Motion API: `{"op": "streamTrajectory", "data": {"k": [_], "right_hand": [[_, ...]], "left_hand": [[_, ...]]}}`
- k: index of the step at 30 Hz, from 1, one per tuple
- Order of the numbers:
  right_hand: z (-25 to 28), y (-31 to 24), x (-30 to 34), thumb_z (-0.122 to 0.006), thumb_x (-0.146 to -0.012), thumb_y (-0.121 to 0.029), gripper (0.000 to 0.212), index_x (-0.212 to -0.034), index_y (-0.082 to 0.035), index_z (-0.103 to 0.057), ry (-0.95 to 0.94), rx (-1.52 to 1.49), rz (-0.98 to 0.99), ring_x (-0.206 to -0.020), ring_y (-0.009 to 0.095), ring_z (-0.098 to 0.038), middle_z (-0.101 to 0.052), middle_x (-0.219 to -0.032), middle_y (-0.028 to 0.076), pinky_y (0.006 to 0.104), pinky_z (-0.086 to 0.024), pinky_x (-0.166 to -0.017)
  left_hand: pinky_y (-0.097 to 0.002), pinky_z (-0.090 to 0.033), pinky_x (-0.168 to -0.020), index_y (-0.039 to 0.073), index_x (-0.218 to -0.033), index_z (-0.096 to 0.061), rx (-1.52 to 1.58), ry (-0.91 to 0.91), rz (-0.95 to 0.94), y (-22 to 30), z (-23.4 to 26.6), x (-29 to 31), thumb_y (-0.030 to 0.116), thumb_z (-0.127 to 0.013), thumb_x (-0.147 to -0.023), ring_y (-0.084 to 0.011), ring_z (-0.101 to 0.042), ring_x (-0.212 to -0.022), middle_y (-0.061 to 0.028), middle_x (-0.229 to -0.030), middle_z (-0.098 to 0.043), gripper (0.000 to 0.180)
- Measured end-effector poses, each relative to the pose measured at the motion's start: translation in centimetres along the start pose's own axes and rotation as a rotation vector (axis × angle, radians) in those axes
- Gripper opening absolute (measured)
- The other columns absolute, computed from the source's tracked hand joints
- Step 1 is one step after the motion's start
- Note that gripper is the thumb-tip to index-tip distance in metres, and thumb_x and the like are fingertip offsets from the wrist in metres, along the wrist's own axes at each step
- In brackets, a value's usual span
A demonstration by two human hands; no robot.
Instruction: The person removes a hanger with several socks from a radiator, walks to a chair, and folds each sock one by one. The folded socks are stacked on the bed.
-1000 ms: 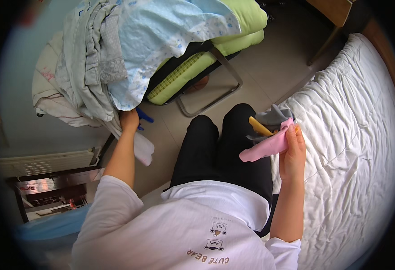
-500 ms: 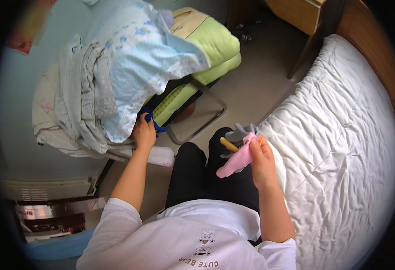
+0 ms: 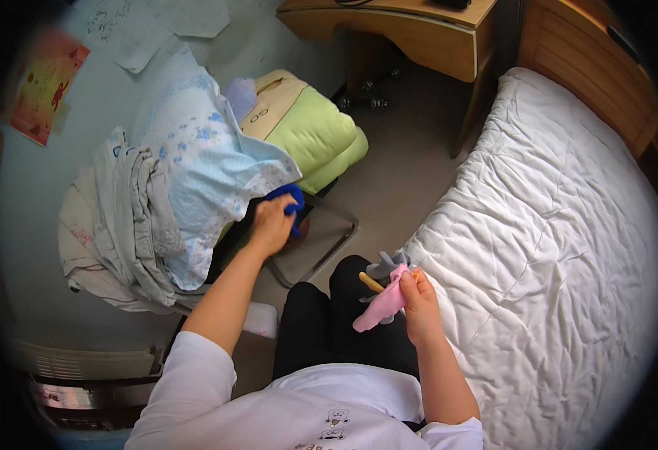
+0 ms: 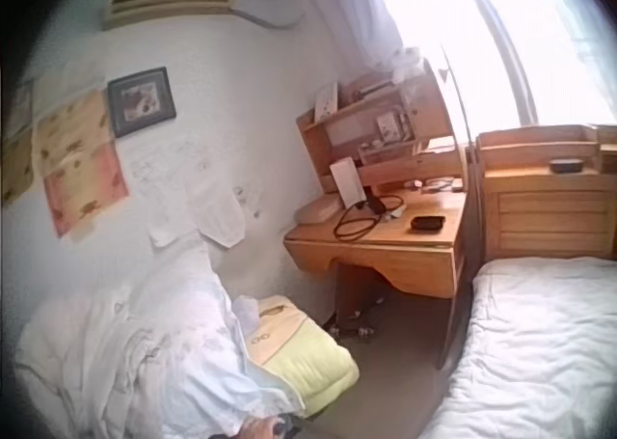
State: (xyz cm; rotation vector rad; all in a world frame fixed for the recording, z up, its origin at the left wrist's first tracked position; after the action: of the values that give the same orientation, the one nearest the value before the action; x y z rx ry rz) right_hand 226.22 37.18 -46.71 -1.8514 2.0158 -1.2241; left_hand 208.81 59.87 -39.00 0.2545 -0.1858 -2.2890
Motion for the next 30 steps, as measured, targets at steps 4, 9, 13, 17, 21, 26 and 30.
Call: {"op": "streamTrajectory", "data": {"k": [4, 9, 13, 17, 21, 26, 30], "right_hand": [[-0.2, -0.1, -0.1, -0.046, -0.09, -0.027, 0.019, -0.091, -0.008, -0.049, -0.022, -0.034, -0.021, -0.075, 0.006, -0.048, -0.053, -0.083, -0.001, 0.021, -0.039, -0.07], [1.2, -0.4, -0.5, -0.047, -0.09, -0.025, 0.015, -0.087, -0.01, -0.049, 0.005, -0.031, -0.001, -0.07, 0.006, -0.048, -0.052, -0.078, -0.002, 0.0211, -0.04, -0.066], [1.8, -0.8, -0.6, -0.046, -0.09, -0.023, 0.014, -0.088, -0.01, -0.05, 0.03, -0.055, 0.006, -0.072, 0.006, -0.05, -0.053, -0.08, -0.002, 0.021, -0.04, -0.068], [1.4, -0.4, -0.5, -0.047, -0.09, -0.023, 0.014, -0.09, -0.01, -0.05, 0.019, -0.054, -0.016, -0.074, 0.006, -0.05, -0.053, -0.081, -0.003, 0.0207, -0.041, -0.069], [1.4, -0.5, 0.0, -0.047, -0.09, -0.025, 0.014, -0.091, -0.011, -0.051, -0.013, -0.041, -0.015, -0.074, 0.005, -0.049, -0.052, -0.081, -0.004, 0.0203, -0.04, -0.069], [1.3, -0.4, 0.4, -0.047, -0.09, -0.024, 0.014, -0.091, -0.011, -0.051, -0.015, -0.018, -0.014, -0.073, 0.005, -0.049, -0.052, -0.081, -0.004, 0.0206, -0.04, -0.068], [0.5, 1.1, 0.8, -0.047, -0.09, -0.022, 0.012, -0.09, -0.011, -0.05, -0.028, -0.015, -0.067, -0.074, 0.006, -0.049, -0.052, -0.082, -0.004, 0.0208, -0.04, -0.069]], "left_hand": [[-0.0362, -0.039, -0.081, 0.007, -0.102, -0.049, 0.408, -0.144, 0.141, 0.9, -3.7, 2.9, 0.014, -0.048, -0.083, -0.0321, -0.051, -0.097, -0.016, -0.098, -0.056, 0.02], [-0.0267, -0.038, -0.085, 0.004, -0.107, -0.048, 1.214, -0.03, 0.548, 0.2, -6.8, 7.9, 0.018, -0.042, -0.09, -0.0159, -0.051, -0.095, -0.0055, -0.101, -0.054, 0.022], [-0.0287, -0.039, -0.087, 0.005, -0.107, -0.049, 1.494, 0.1, 0.728, 3.1, -6.4, 11.3, 0.021, -0.041, -0.091, -0.0156, -0.051, -0.096, -0.0057, -0.102, -0.054, 0.024], [-0.0326, -0.041, -0.087, 0.003, -0.107, -0.049, 1.691, 0.156, 0.899, 4.1, -5.8, 14.4, 0.026, -0.042, -0.091, -0.0198, -0.053, -0.097, -0.0098, -0.102, -0.056, 0.029], [-0.0355, -0.043, -0.086, 0.002, -0.106, -0.051, 1.781, 0.169, 0.971, 3.1, -5.2, 16.6, 0.032, -0.039, -0.091, -0.0229, -0.054, -0.097, -0.0115, -0.104, -0.057, 0.036], [-0.0358, -0.042, -0.087, 0.001, -0.106, -0.052, 1.865, 0.247, 1.01, 1.8, -5.2, 18.7, 0.036, -0.037, -0.091, -0.0236, -0.054, -0.098, -0.0113, -0.105, -0.056, 0.041], [-0.0346, -0.042, -0.087, 0.001, -0.106, -0.052, 1.866, 0.282, 1.0, 1.7, -4.5, 19.3, 0.039, -0.039, -0.09, -0.0223, -0.054, -0.098, -0.0108, -0.106, -0.056, 0.044]]}}
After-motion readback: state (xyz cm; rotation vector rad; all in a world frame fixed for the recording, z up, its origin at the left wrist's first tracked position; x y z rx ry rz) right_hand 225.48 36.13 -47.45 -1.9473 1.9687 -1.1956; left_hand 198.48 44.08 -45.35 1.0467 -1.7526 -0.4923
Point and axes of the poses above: each hand's wrist, its own x-axis away from the middle knuckle, its own z-axis out of the back of the hand, y = z × x, the point moved 9 cm from there along -x, towards the middle knuckle
